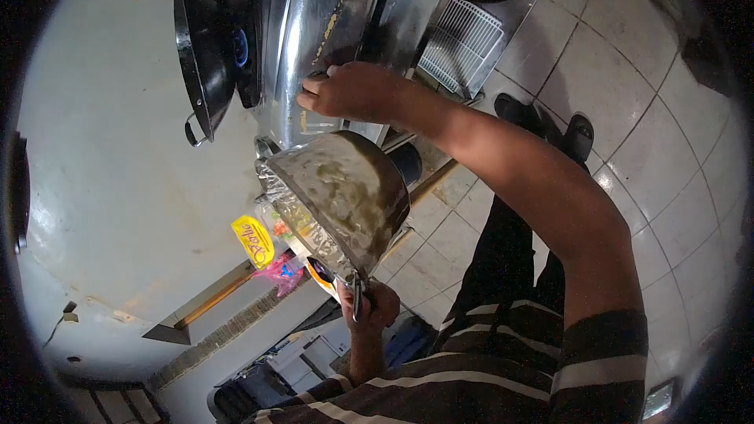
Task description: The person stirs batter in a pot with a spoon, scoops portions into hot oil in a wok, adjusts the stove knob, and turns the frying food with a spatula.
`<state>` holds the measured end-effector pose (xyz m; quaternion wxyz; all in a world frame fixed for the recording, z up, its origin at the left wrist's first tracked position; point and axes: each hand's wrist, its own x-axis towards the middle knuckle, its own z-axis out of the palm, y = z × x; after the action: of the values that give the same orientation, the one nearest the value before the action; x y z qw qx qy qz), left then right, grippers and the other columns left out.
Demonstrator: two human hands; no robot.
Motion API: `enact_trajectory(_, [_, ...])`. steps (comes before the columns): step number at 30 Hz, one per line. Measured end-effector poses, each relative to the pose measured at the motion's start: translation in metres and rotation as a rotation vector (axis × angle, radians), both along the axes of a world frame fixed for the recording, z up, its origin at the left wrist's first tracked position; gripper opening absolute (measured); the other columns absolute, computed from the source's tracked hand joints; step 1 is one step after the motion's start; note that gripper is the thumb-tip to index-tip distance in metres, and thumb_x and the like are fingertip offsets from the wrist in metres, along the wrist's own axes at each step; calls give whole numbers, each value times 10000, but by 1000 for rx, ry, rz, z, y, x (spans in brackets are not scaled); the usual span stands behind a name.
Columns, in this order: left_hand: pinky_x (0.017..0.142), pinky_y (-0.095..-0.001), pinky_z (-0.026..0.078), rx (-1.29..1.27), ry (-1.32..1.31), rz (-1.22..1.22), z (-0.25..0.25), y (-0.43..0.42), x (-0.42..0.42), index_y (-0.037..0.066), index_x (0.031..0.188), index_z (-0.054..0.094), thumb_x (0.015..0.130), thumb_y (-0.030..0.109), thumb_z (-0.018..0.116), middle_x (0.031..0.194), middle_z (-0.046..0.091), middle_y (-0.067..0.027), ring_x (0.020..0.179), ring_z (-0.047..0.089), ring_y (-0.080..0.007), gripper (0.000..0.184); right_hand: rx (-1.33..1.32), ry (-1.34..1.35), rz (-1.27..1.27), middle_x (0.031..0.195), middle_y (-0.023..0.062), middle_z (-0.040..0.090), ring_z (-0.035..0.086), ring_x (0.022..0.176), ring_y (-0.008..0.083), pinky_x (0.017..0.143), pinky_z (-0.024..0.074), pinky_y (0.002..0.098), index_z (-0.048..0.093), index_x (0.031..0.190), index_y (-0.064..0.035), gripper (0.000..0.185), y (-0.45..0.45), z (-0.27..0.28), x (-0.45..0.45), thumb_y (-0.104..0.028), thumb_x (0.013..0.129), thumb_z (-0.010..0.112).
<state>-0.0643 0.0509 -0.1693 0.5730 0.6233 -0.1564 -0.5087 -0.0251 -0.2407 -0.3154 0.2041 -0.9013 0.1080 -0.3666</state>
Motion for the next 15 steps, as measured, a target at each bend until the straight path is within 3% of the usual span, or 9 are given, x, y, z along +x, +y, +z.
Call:
enact_trajectory(13, [316, -291, 315, -17, 41, 2, 5, -3, 7, 17, 1288, 357, 916, 247, 657, 475, 434, -20, 330, 404, -149, 529, 22, -14, -15, 1084, 106, 611, 680, 791, 217, 603, 577, 295, 541, 1176, -118, 333, -5, 0, -3, -113, 846, 584])
enact_trajectory(15, [357, -259, 293, -39, 97, 89, 2, -2, 5, -54, 1333, 334, 872, 182, 660, 578, 497, -50, 366, 390, -104, 612, -12, -17, -12, 1097, 109, 604, 678, 794, 212, 601, 576, 297, 536, 1190, -139, 339, -9, 0, -6, -120, 856, 584])
